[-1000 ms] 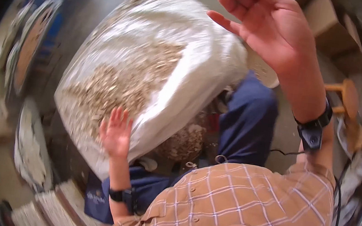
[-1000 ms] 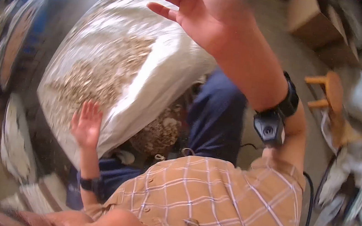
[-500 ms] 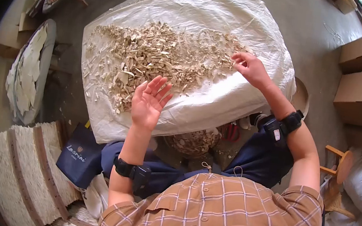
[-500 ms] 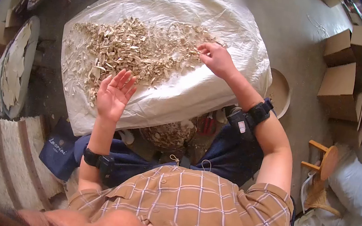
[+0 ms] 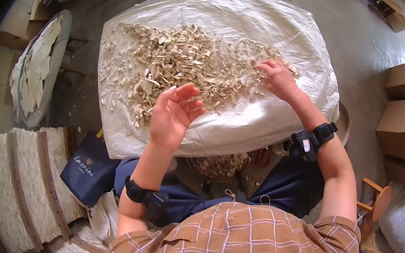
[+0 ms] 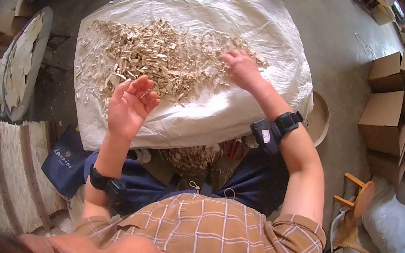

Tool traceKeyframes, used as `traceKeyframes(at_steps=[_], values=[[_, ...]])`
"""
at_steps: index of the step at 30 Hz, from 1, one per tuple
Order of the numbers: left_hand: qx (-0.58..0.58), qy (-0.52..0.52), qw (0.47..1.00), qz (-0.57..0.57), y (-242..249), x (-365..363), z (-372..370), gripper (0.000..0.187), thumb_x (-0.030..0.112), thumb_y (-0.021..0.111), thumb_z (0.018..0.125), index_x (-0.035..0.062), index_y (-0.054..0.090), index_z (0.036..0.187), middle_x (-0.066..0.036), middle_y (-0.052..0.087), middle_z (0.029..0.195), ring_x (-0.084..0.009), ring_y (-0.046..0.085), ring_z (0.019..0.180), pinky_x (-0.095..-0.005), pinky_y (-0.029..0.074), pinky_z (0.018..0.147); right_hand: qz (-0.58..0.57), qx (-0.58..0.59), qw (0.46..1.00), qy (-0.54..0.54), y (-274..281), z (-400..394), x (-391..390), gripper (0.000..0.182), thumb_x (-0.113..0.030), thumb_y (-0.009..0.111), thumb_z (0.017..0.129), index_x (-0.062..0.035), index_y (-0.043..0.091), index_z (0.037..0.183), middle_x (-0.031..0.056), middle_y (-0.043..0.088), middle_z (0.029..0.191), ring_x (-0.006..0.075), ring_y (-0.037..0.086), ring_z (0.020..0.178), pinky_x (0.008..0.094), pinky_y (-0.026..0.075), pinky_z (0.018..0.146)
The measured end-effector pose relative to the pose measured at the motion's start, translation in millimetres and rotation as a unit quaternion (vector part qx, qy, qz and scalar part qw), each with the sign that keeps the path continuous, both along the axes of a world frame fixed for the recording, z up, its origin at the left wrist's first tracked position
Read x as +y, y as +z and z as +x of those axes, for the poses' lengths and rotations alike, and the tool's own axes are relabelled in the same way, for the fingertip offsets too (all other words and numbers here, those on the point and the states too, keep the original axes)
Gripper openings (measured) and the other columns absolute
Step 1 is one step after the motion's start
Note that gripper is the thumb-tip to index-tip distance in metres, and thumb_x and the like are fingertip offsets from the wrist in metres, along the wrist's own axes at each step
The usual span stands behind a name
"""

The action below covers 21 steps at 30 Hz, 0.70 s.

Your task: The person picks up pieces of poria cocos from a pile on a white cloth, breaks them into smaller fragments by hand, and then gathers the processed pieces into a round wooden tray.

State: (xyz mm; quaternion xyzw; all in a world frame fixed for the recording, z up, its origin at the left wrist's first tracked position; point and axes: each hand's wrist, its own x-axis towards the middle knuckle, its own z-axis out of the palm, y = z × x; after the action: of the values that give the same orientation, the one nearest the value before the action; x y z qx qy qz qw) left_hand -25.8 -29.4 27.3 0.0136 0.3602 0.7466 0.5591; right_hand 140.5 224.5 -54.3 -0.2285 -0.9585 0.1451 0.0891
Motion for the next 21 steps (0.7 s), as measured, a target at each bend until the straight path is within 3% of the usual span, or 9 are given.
traceKeyframes(at_steps=[2, 4, 7, 10, 12, 14, 17, 21], values=[[0.002, -0.001, 1.0, 0.007, 6.1, 2.5, -3.8, 0.036, 0.03, 0.04, 0.085, 0.0026, 0.051, 0.106, -0.008, 0.055, 0.098, -0.0212, 0.055, 0.082, -0.038, 0.045, 0.078, 0.007, 0.073, 0.99, 0.121, -5.0, -11.5, -10.4, 0.032, -0.002, 0.054, 0.067, -0.0111, 0.058, 0.097, 0.0086, 0.053, 0.101, 0.0257, 0.049, 0.097, 0.0352, 0.042, 0.082], [-0.004, 0.013, 1.0, 0.012, 7.3, 2.8, -7.5, 0.034, 0.029, 0.041, 0.085, 0.0025, 0.052, 0.104, -0.008, 0.056, 0.095, -0.0202, 0.054, 0.078, -0.0372, 0.045, 0.076, 0.012, 0.04, 0.99, 0.137, -1.9, -14.9, -10.9, 0.026, -0.002, 0.052, 0.068, -0.0101, 0.059, 0.091, 0.008, 0.053, 0.099, 0.0248, 0.05, 0.096, 0.0354, 0.042, 0.082], [-0.026, 0.035, 0.999, -0.004, 3.3, -5.0, -13.1, 0.034, 0.029, 0.041, 0.085, 0.0025, 0.053, 0.103, -0.007, 0.057, 0.092, -0.0198, 0.055, 0.077, -0.0368, 0.046, 0.075, -0.03, -0.08, 0.993, 0.076, 2.0, -12.1, 7.7, 0.013, -0.002, 0.051, 0.067, -0.0091, 0.06, 0.073, 0.0071, 0.054, 0.093, 0.0253, 0.052, 0.092, 0.0353, 0.044, 0.076], [-0.03, 0.043, 0.999, 0.013, 2.0, -10.1, -18.0, 0.033, 0.028, 0.041, 0.085, 0.0027, 0.054, 0.101, -0.007, 0.058, 0.091, -0.0194, 0.055, 0.075, -0.0366, 0.046, 0.074, -0.019, -0.156, 0.988, -0.01, 7.6, -1.9, 25.5, 0.011, -0.005, 0.054, 0.067, -0.0102, 0.061, 0.073, 0.0075, 0.054, 0.09, 0.0261, 0.054, 0.087, 0.0351, 0.045, 0.074], [-0.032, 0.049, 0.998, 0.019, 2.6, -11.4, -18.5, 0.032, 0.028, 0.041, 0.085, 0.0027, 0.054, 0.101, -0.007, 0.058, 0.091, -0.0193, 0.055, 0.074, -0.0366, 0.046, 0.074, -0.013, -0.137, 0.99, 0.011, 13.1, 1.1, 28.8, 0.01, -0.008, 0.055, 0.067, -0.0103, 0.061, 0.076, 0.0079, 0.055, 0.086, 0.0263, 0.056, 0.082, 0.0351, 0.045, 0.073], [-0.036, 0.052, 0.998, 0.024, 1.6, -11.2, -17.4, 0.032, 0.028, 0.042, 0.085, 0.0027, 0.054, 0.101, -0.007, 0.058, 0.091, -0.0192, 0.054, 0.073, -0.0367, 0.047, 0.073, 0.026, -0.042, 0.996, -0.07, 14.6, -4.3, 18.8, 0.008, -0.011, 0.057, 0.07, -0.0113, 0.061, 0.077, 0.0066, 0.056, 0.083, 0.0252, 0.056, 0.081, 0.0343, 0.046, 0.072], [-0.024, 0.051, 0.998, 0.014, 0.8, -6.6, -16.9, 0.031, 0.027, 0.042, 0.085, 0.0027, 0.054, 0.1, -0.007, 0.057, 0.089, -0.0191, 0.054, 0.072, -0.0368, 0.047, 0.073, -0.025, -0.001, 0.999, -0.046, 2.8, -17.5, 11.7, 0.008, -0.013, 0.057, 0.072, -0.0118, 0.061, 0.079, 0.006, 0.057, 0.081, 0.0237, 0.056, 0.081, 0.0342, 0.046, 0.07], [-0.025, 0.042, 0.999, 0.02, -3.7, -2.5, -14.8, 0.031, 0.027, 0.042, 0.085, 0.0028, 0.054, 0.098, -0.007, 0.057, 0.087, -0.0192, 0.054, 0.071, -0.0369, 0.048, 0.072, 0.016, 0.006, 0.999, -0.035, -9.4, -28.6, 9.4, 0.008, -0.017, 0.056, 0.074, -0.0115, 0.061, 0.075, 0.0044, 0.057, 0.079, 0.0227, 0.057, 0.079, 0.0349, 0.046, 0.067]])
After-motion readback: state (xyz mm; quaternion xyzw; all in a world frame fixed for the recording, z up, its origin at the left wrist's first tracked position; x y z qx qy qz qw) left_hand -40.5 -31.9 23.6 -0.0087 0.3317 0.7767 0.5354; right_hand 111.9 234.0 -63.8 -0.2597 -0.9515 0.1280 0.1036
